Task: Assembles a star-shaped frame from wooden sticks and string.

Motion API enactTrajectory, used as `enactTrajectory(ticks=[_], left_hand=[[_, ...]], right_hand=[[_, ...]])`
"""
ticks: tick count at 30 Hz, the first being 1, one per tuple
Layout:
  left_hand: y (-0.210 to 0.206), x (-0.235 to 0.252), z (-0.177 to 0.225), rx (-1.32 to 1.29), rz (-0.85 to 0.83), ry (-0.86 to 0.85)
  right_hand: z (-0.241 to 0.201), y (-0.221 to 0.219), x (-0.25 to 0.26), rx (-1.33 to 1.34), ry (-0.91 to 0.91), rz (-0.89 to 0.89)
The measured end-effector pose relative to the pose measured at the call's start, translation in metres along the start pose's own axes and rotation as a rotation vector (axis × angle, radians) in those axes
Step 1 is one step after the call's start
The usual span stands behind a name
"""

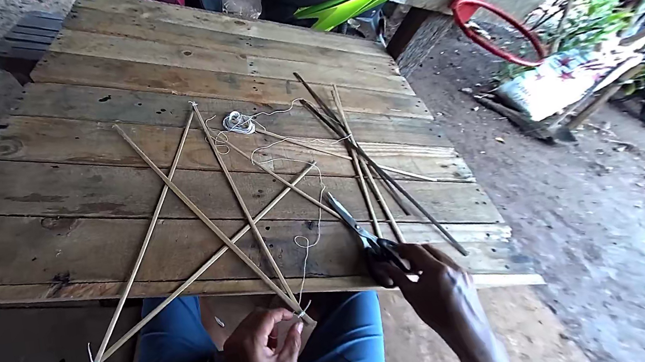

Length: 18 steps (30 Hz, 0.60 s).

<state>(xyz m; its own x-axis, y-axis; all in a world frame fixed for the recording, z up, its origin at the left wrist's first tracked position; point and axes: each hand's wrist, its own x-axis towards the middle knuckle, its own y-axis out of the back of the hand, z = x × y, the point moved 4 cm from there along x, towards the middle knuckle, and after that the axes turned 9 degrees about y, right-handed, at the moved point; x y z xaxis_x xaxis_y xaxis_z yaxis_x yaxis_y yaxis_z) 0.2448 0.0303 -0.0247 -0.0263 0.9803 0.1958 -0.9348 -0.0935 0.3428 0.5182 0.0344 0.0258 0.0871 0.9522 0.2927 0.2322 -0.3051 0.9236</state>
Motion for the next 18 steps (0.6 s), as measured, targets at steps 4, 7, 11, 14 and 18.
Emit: enactTrajectory(ticks=[4,7,11,14,18], left_hand=[[-0.004,0.0,0.002,0.066,0.049,-0.084],[-0.006,0.0,0.003,0.107,0.07,-0.143],[-0.007,0.001,0.003,0.164,0.098,-0.198],[-0.008,0.003,0.004,0.18,0.092,-0.208],[-0.009,0.004,0.006,0.157,0.056,-0.194]], right_hand=[[-0.043,-0.013,-0.003,0.199,0.257,0.013],[-0.071,-0.038,-0.013,0.524,0.445,-0.085],[-0.082,-0.048,-0.013,0.605,0.529,-0.077],[-0.084,-0.049,-0.013,0.589,0.555,-0.057],[-0.083,-0.053,-0.014,0.574,0.514,-0.006]])
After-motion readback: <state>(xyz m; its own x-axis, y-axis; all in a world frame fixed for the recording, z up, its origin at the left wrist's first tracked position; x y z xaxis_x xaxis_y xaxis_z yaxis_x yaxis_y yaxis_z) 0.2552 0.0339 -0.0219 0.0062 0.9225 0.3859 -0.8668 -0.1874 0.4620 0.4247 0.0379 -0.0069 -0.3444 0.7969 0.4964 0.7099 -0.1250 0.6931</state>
